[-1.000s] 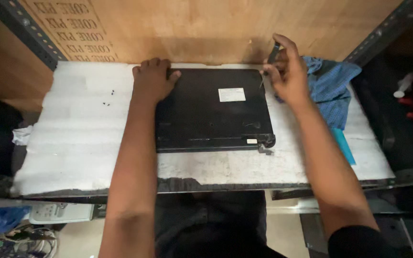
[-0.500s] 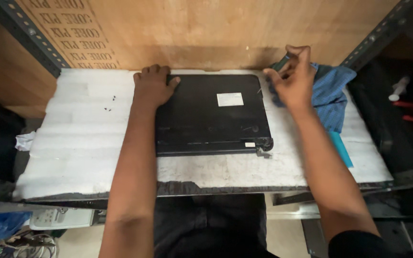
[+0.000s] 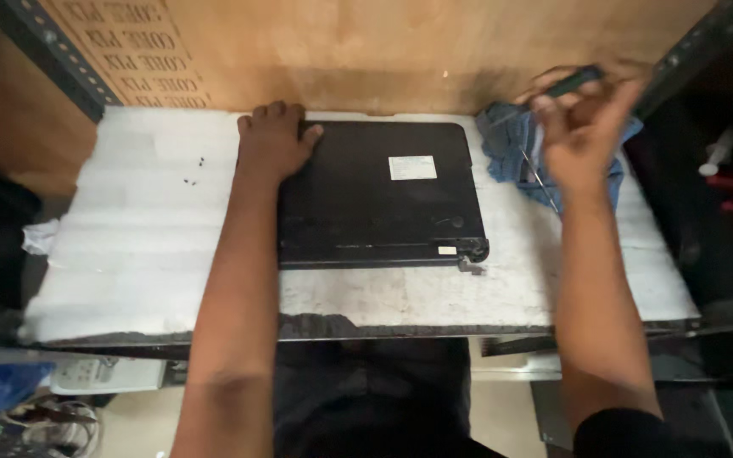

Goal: The person works on a laptop at a repair bench, first prying the bottom cover open by hand and removing a small plastic part, then unscrewing screws from the laptop's underside with a screwdriver and setting the screws on the workbench.

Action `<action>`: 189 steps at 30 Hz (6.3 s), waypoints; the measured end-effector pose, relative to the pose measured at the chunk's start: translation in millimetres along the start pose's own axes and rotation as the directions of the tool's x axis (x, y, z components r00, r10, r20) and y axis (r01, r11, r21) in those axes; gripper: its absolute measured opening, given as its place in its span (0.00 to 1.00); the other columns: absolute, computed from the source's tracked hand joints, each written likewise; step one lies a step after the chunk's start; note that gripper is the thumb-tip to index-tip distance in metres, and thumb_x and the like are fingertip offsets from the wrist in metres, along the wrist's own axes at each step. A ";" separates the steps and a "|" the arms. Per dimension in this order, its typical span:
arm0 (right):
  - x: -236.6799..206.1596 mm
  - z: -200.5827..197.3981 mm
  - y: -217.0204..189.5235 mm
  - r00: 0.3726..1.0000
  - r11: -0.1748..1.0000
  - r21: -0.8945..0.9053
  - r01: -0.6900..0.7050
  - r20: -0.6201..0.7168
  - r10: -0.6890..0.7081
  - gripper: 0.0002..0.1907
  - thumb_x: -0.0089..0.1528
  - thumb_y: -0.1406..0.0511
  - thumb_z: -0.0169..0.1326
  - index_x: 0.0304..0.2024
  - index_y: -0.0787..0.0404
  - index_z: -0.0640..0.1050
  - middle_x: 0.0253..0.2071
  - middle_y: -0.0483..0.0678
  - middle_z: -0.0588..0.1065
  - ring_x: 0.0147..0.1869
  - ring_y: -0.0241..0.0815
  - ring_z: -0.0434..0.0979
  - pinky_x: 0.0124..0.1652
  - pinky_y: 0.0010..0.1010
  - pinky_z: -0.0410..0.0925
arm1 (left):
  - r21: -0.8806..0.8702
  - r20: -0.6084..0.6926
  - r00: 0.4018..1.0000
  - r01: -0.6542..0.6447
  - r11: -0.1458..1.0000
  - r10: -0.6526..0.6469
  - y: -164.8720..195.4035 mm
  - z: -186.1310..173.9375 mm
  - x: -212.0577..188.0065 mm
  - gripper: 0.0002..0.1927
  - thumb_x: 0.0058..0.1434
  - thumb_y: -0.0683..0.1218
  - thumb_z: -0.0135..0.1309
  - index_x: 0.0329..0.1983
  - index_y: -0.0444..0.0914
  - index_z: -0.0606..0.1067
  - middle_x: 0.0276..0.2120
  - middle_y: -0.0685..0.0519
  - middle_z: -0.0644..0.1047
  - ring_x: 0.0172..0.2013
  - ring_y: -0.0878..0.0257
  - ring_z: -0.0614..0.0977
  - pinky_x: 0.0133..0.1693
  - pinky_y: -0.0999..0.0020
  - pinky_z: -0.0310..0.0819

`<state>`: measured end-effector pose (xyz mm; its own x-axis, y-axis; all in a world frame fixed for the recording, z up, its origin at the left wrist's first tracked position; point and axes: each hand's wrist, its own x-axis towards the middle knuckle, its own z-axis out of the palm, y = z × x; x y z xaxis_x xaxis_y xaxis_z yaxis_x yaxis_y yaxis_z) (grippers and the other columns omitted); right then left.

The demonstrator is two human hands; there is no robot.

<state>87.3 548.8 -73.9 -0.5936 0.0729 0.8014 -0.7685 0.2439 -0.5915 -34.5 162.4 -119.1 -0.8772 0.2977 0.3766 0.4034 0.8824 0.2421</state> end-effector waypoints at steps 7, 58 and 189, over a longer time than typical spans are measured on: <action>-4.0 23.5 17.9 0.948 0.971 -0.211 -0.115 0.268 0.170 0.30 0.68 0.82 0.52 0.67 0.62 0.56 0.50 0.54 0.75 0.50 0.40 0.81 0.51 0.27 0.74 | 0.001 0.047 0.999 0.023 1.000 -0.023 0.5 -4.0 3.0 0.25 0.65 0.64 0.52 0.56 0.44 0.75 0.56 0.47 0.74 0.59 0.45 0.70 0.56 0.42 0.58; 0.4 29.1 -6.8 0.984 0.922 -0.387 0.017 0.172 0.054 0.28 0.69 0.77 0.58 0.64 0.65 0.58 0.45 0.53 0.76 0.48 0.39 0.77 0.45 0.28 0.73 | -0.016 -0.118 0.986 -0.118 0.993 0.115 18.0 -14.0 1.7 0.25 0.55 0.58 0.62 0.51 0.42 0.77 0.52 0.45 0.76 0.56 0.45 0.74 0.52 0.43 0.65; 9.3 29.5 -16.3 0.844 0.852 0.012 -0.523 0.146 0.516 0.27 0.66 0.71 0.50 0.68 0.52 0.68 0.53 0.40 0.77 0.57 0.31 0.77 0.52 0.24 0.70 | -0.496 -0.255 0.935 -0.346 0.796 0.247 125.1 1.9 -28.0 0.10 0.60 0.45 0.61 0.44 0.39 0.80 0.41 0.45 0.81 0.40 0.45 0.82 0.41 0.54 0.77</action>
<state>87.3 517.0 -59.4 -0.9324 0.0466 0.3584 -0.3473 0.1581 -0.9243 40.0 265.1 -101.1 -0.6540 0.4034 0.6400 0.7538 0.4192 0.5061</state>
